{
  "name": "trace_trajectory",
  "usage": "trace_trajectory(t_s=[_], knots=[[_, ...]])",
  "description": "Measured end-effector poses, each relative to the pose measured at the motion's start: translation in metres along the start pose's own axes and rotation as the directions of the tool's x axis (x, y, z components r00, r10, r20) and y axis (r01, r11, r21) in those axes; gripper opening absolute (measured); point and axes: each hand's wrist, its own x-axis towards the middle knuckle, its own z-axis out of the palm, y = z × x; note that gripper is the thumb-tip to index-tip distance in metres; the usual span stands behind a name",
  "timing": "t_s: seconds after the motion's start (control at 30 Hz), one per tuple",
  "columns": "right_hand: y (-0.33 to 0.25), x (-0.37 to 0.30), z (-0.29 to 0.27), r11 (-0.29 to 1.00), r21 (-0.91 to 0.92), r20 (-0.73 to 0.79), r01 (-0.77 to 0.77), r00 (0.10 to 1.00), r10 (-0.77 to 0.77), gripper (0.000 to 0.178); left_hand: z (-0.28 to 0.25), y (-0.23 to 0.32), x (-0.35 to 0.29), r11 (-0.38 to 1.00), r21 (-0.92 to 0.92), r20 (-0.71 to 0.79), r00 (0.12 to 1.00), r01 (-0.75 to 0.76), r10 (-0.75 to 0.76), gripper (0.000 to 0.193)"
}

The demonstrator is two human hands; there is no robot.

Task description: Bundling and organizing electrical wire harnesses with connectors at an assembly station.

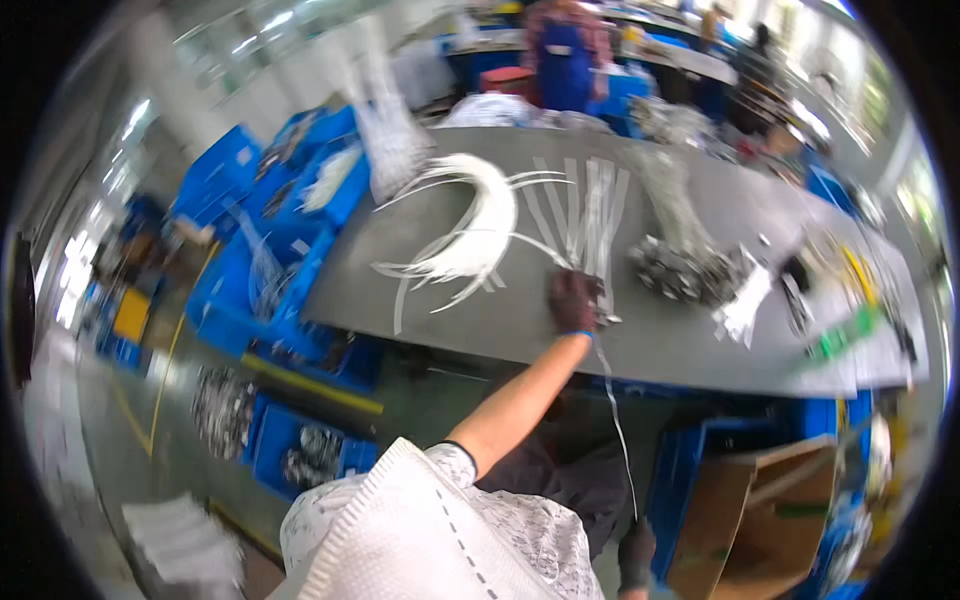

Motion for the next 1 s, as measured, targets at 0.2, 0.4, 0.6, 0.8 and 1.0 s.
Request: trace_trajectory(t_s=[0.2,0.4,0.6,0.8,1.0], knots=[[-0.078,0.056,0.0,0.941,0.037,-0.137,0.337,0.934,-0.329,0.029,-0.016,-0.081,-0.021,0.918,0.381,0.298,0.954,-0.111,-0.008,0.021],[0.009,0.016,-0.002,0.981,0.101,-0.146,0.168,0.978,-0.152,0.019,-0.046,-0.062,-0.002,0.9,0.371,0.558,0.719,0.23,-0.414,0.014],[-0.073,0.071,-0.036,0.895,0.426,-0.051,0.129,0.992,-0.118,0.021,-0.043,0.008,0.03,0.947,0.322,0.607,0.768,-0.002,-0.205,0.019],[-0.211,0.146,-0.051,0.58,0.711,-0.426,0.397,0.9,-0.093,0.021,-0.033,0.01,-0.029,0.926,0.322,0.677,0.635,0.198,-0.371,0.02],[-0.192,0.185,-0.008,0.434,0.888,-0.175,0.154,0.984,0.01,0.035,-0.04,0.043,-0.032,0.904,0.382,0.667,0.619,0.192,-0.414,0.022]])
